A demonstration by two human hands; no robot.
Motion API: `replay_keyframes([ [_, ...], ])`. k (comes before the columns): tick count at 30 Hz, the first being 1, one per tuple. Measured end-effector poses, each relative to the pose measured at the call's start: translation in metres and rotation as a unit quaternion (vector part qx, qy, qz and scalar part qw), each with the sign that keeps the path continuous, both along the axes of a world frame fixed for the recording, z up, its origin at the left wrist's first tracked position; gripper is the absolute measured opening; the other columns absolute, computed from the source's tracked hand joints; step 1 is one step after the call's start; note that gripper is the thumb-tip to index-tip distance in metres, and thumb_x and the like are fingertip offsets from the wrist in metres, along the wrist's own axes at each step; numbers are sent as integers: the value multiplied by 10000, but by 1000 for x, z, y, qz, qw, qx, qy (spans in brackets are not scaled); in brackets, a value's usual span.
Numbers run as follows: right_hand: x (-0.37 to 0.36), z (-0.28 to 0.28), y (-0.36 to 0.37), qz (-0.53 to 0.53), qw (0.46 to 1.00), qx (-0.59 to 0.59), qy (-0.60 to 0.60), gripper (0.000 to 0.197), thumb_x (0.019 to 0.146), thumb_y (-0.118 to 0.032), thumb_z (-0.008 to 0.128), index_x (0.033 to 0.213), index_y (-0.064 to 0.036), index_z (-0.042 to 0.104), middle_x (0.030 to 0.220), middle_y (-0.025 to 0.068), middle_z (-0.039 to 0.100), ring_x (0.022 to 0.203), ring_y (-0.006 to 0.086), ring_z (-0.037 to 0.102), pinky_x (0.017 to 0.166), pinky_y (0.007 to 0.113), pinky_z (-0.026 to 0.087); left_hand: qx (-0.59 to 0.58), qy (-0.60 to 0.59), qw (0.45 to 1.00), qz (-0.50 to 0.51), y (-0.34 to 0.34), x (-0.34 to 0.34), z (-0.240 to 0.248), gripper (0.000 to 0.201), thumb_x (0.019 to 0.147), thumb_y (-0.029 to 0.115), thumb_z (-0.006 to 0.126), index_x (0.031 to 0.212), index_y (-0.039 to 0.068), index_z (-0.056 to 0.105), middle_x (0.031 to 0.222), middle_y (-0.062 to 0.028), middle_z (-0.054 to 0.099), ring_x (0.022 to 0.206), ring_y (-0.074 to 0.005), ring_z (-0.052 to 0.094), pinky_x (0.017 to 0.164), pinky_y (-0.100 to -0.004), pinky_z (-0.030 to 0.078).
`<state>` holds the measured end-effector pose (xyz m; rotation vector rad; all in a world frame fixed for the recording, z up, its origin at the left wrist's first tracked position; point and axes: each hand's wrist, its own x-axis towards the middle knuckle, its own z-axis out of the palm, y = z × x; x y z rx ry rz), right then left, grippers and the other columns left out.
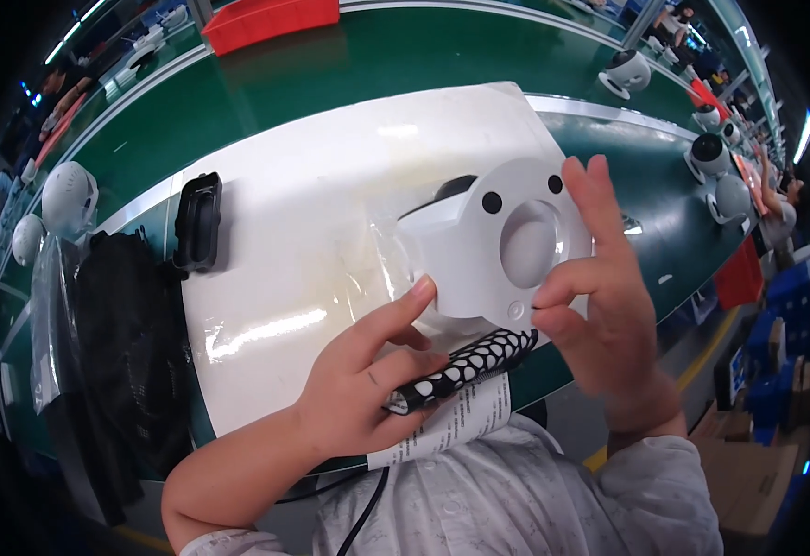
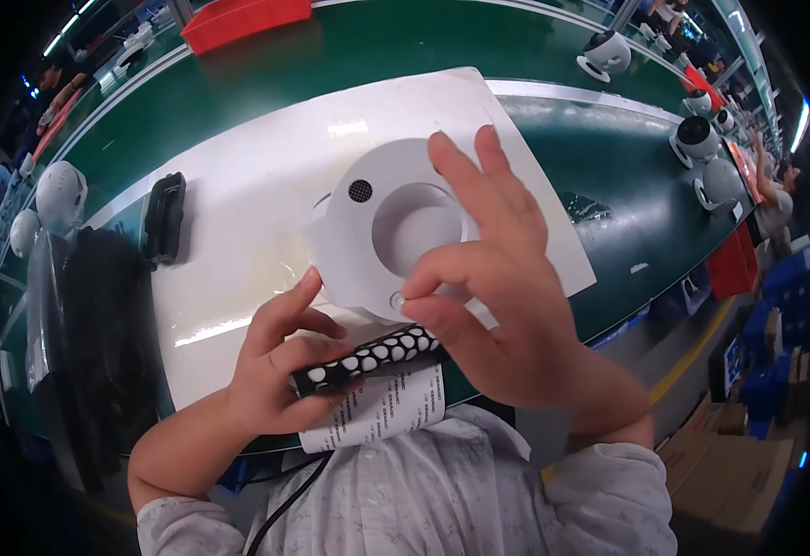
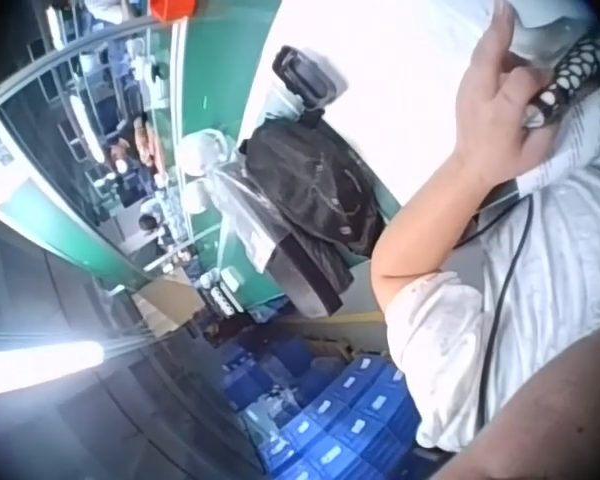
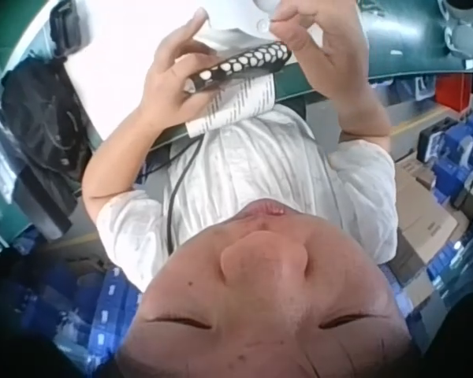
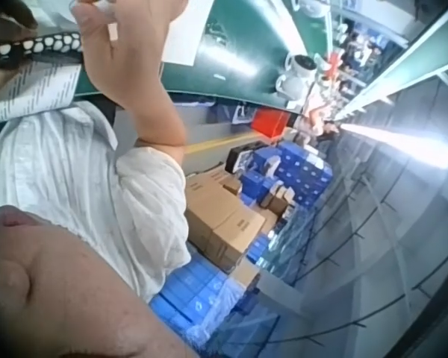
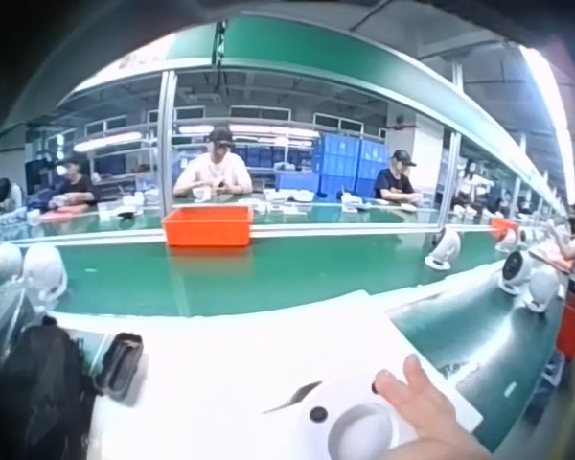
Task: Assemble small security cameras by inserting components into the base at a factory workstation.
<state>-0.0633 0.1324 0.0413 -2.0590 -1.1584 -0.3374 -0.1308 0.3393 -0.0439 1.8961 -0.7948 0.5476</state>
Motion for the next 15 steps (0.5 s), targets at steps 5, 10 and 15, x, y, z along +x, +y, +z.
replay_keyframes([
  [5, -3, -2, 1, 0, 997, -78, 13, 254, 816, -322, 593, 777, -73, 561, 1356, 258, 279, 1314, 408, 98, 1038, 464, 93, -1, 5, 1000, 5, 0, 0, -1, 395, 589, -1, 726, 942, 35, 552, 1344, -204, 258, 883, -253, 572, 708, -306, 502],
  [10, -2, -13, 0, -14, 999, -47, -5, 243, 817, -311, 593, 786, -71, 572, 1353, 258, 285, 1310, 408, 119, 1037, 462, 103, 3, 12, 1000, 14, -2, -1, 1, 384, 589, 14, 738, 926, 40, 556, 1341, -199, 260, 897, -254, 574, 722, -310, 495],
  [15, -4, -25, -2, -47, 993, 4, -110, 114, 768, -166, 636, 868, -111, 631, 1272, 224, 422, 1253, 376, 298, 978, 406, 220, -30, 42, 998, 19, -4, -1, 1, 291, 641, 64, 720, 883, 18, 567, 1312, -226, 346, 1042, -302, 530, 746, -322, 509],
])
